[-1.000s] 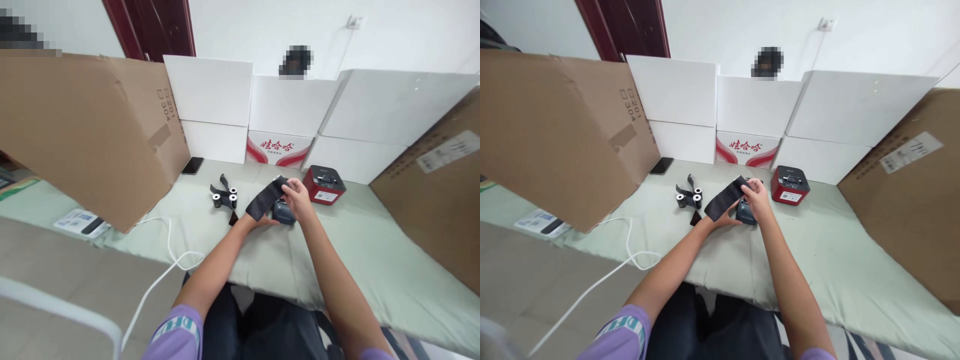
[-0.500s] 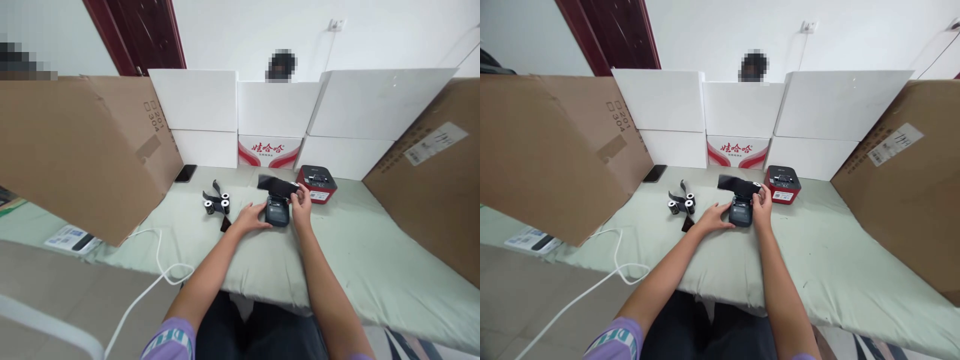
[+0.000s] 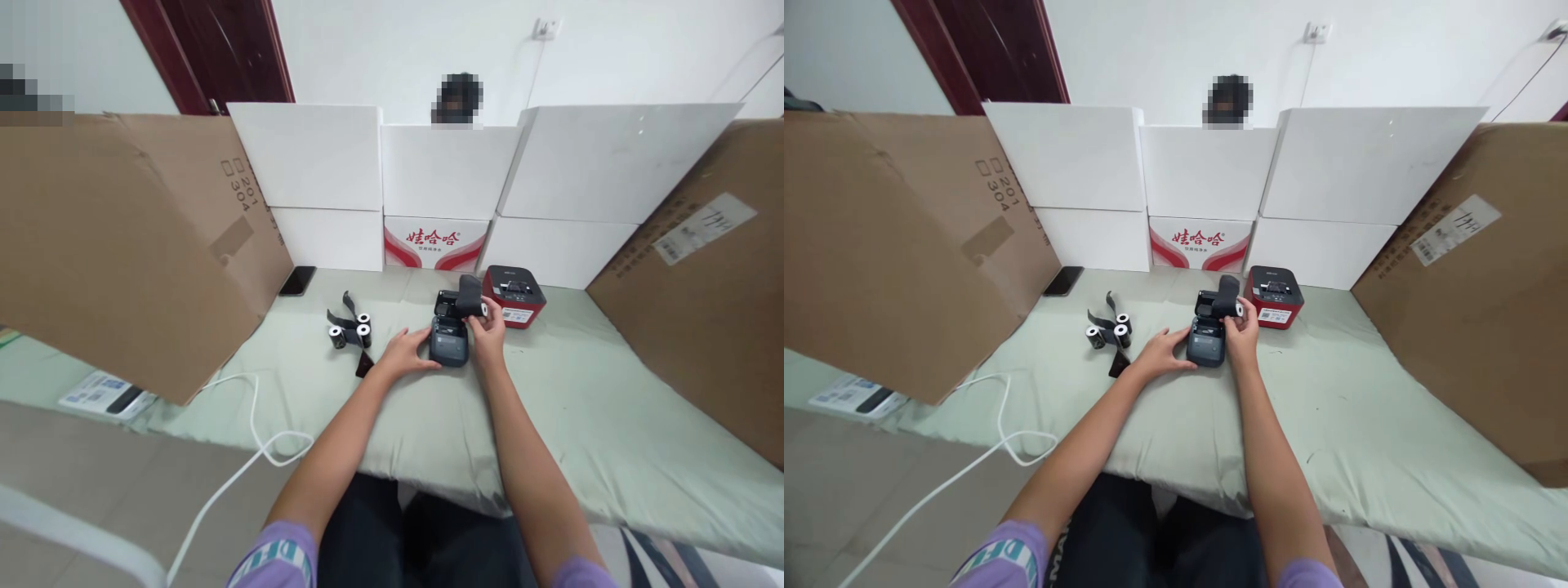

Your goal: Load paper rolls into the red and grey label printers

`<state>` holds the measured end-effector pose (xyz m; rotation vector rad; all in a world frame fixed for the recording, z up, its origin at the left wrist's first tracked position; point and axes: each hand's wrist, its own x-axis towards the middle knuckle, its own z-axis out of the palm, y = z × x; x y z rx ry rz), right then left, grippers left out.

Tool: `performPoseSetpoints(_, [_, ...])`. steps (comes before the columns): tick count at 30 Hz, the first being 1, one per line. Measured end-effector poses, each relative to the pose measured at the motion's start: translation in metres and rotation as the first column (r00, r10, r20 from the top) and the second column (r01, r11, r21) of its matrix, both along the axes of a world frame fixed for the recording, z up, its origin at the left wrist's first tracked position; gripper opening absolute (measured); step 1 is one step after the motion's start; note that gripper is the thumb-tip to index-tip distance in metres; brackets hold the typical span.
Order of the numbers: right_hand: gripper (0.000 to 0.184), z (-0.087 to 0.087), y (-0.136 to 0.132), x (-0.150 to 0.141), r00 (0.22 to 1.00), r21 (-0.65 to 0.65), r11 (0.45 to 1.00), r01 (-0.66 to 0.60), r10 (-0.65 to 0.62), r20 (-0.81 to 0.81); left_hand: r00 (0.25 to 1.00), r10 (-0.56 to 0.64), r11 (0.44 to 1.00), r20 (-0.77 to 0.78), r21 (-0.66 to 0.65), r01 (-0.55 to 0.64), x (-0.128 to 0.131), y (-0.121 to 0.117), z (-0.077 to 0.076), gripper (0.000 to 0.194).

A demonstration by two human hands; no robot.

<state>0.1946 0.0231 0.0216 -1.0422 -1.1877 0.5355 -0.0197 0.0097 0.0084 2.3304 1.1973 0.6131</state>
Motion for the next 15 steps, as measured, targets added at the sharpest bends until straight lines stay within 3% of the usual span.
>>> performPoseSetpoints(3, [0.040,0.006,-0.008,0.000,0.903,0.078,0.996,0.045,-0.074,0.423,1.000,-0.003,1.000,0.006,-0.001,0.003,0.000,-0.001,0.002,0.098])
performPoseSetpoints(5, [0.032,0.009,-0.012,-0.002,0.803,0.122,0.992,0.005,-0.077,0.591,1.000,-0.010,1.000,0.013,-0.004,0.010,-0.001,-0.001,0.002,0.097])
performPoseSetpoints(9, [0.031,0.014,-0.015,-0.007,0.740,0.128,0.991,-0.050,-0.049,0.671,1.000,-0.008,1.000,0.019,-0.016,0.009,0.000,0.001,0.002,0.098])
performPoseSetpoints(15, [0.034,0.015,-0.018,-0.007,0.756,0.089,0.994,-0.070,-0.006,0.654,1.000,0.012,0.999,-0.020,-0.044,-0.013,0.000,0.003,0.000,0.102])
